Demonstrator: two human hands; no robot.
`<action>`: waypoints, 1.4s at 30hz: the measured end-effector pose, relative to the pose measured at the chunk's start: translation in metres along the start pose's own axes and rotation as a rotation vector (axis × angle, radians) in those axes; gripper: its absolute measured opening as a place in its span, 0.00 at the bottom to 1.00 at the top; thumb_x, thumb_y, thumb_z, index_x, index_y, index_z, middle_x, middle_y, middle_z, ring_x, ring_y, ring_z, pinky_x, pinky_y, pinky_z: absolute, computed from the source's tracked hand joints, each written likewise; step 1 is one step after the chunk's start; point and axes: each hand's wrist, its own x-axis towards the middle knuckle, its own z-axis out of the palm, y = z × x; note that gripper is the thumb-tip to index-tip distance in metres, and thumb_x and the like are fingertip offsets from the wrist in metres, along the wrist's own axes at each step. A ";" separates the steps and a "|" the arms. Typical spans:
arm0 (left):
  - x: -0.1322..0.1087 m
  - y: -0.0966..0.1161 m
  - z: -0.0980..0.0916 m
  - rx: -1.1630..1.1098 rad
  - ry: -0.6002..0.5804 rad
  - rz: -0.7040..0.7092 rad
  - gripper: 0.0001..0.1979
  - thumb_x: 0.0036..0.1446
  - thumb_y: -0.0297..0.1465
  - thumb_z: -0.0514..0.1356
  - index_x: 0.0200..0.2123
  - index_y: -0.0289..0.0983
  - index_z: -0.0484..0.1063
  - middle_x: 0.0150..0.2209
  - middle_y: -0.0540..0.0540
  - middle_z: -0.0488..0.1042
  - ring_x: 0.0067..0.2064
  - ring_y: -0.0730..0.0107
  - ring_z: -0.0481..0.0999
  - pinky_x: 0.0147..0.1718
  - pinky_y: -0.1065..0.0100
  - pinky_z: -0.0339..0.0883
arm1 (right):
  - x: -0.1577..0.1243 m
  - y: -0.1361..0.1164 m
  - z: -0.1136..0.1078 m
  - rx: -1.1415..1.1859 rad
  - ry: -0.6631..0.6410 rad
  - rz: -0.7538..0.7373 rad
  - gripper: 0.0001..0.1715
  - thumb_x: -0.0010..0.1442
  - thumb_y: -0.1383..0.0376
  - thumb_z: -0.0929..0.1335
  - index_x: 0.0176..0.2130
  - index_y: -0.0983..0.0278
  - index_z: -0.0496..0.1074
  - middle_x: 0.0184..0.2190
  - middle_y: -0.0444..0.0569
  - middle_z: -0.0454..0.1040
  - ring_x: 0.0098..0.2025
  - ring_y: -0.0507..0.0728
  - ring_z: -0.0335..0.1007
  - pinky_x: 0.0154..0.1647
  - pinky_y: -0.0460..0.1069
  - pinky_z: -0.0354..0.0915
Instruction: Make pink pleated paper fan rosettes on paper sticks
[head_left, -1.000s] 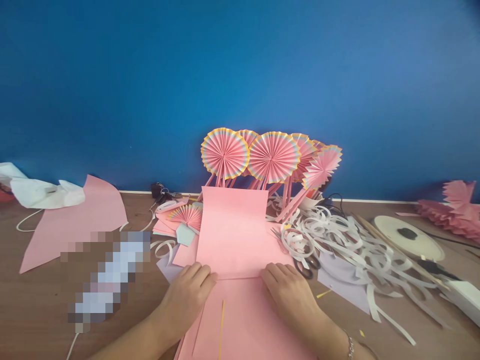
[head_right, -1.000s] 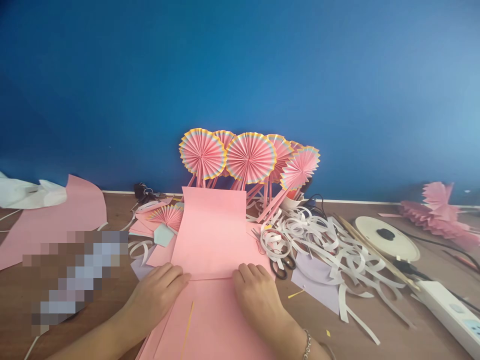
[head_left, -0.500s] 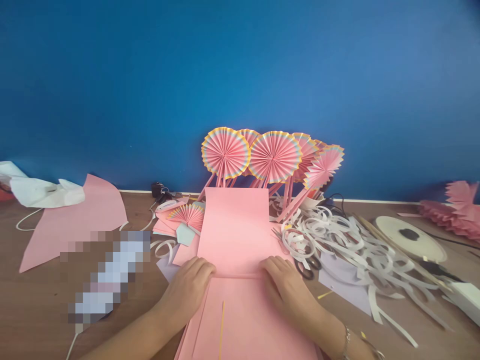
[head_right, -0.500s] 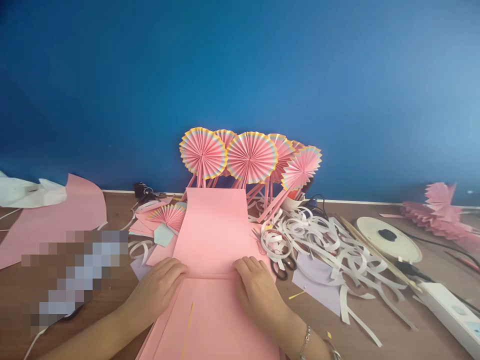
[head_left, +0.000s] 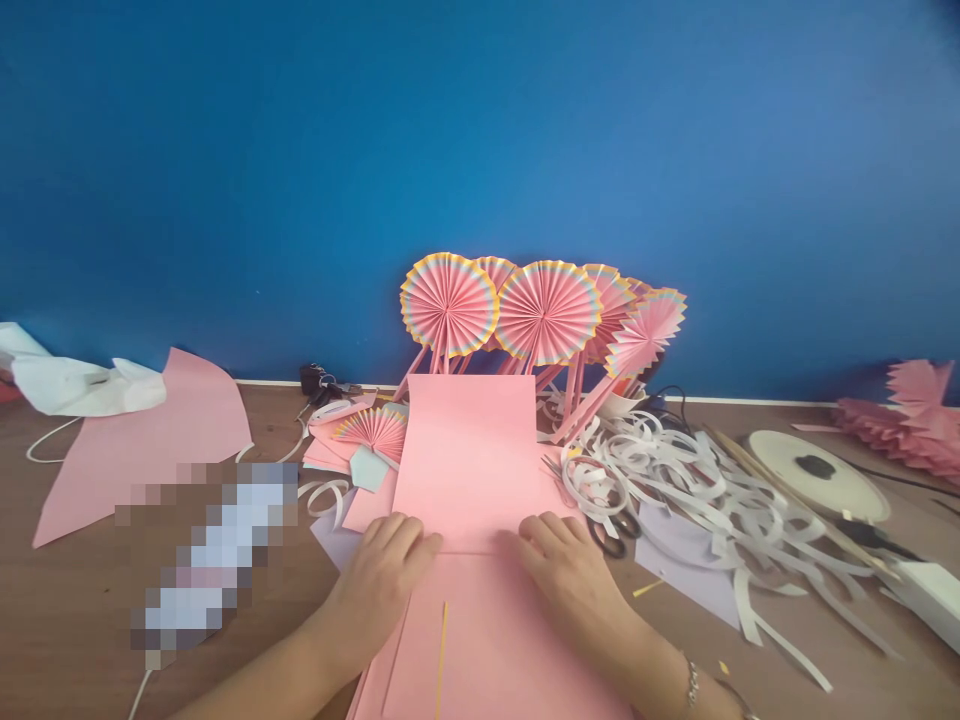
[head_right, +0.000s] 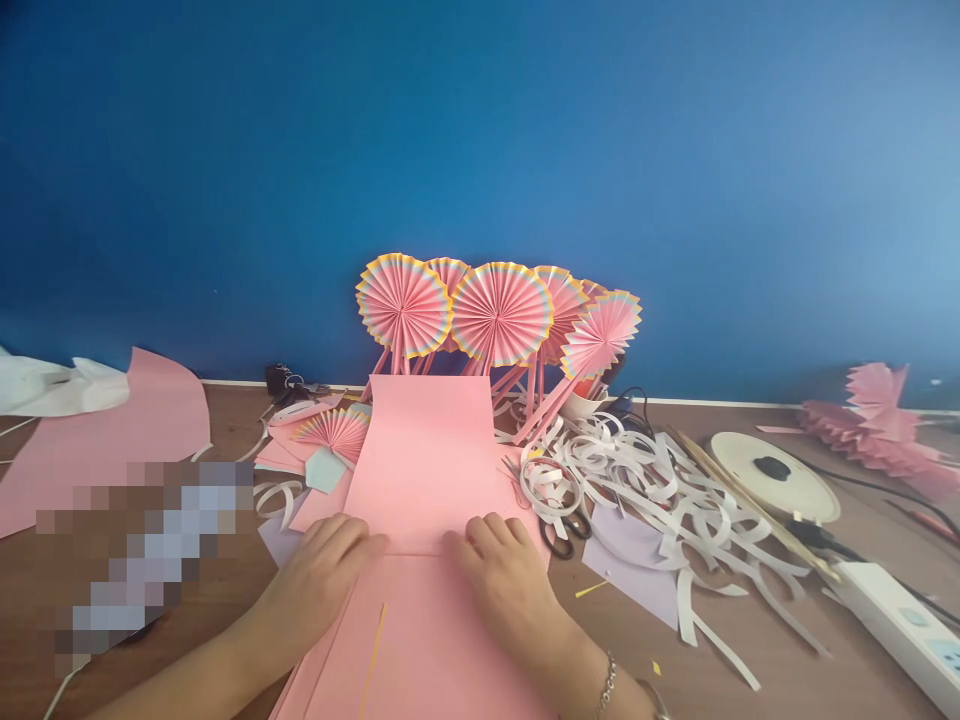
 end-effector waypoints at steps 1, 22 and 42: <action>0.000 0.002 -0.001 0.023 -0.022 0.036 0.22 0.54 0.14 0.50 0.49 0.38 0.67 0.36 0.46 0.69 0.39 0.63 0.67 0.40 0.61 0.64 | 0.000 -0.001 0.000 -0.021 -0.016 -0.047 0.19 0.53 0.78 0.64 0.42 0.61 0.70 0.30 0.46 0.68 0.31 0.55 0.58 0.32 0.50 0.49; -0.003 0.007 -0.001 0.223 -0.050 0.047 0.15 0.55 0.16 0.52 0.43 0.36 0.69 0.34 0.47 0.72 0.35 0.64 0.70 0.32 0.64 0.63 | -0.005 0.000 0.000 -0.111 0.056 -0.034 0.16 0.45 0.83 0.62 0.22 0.63 0.62 0.21 0.43 0.65 0.22 0.53 0.55 0.26 0.50 0.43; 0.004 -0.005 0.007 -0.164 0.084 -0.059 0.20 0.52 0.12 0.49 0.38 0.36 0.72 0.32 0.47 0.70 0.35 0.65 0.70 0.32 0.66 0.65 | 0.000 0.007 0.001 0.107 -0.030 0.102 0.17 0.52 0.82 0.60 0.32 0.63 0.70 0.30 0.47 0.69 0.32 0.55 0.59 0.32 0.49 0.49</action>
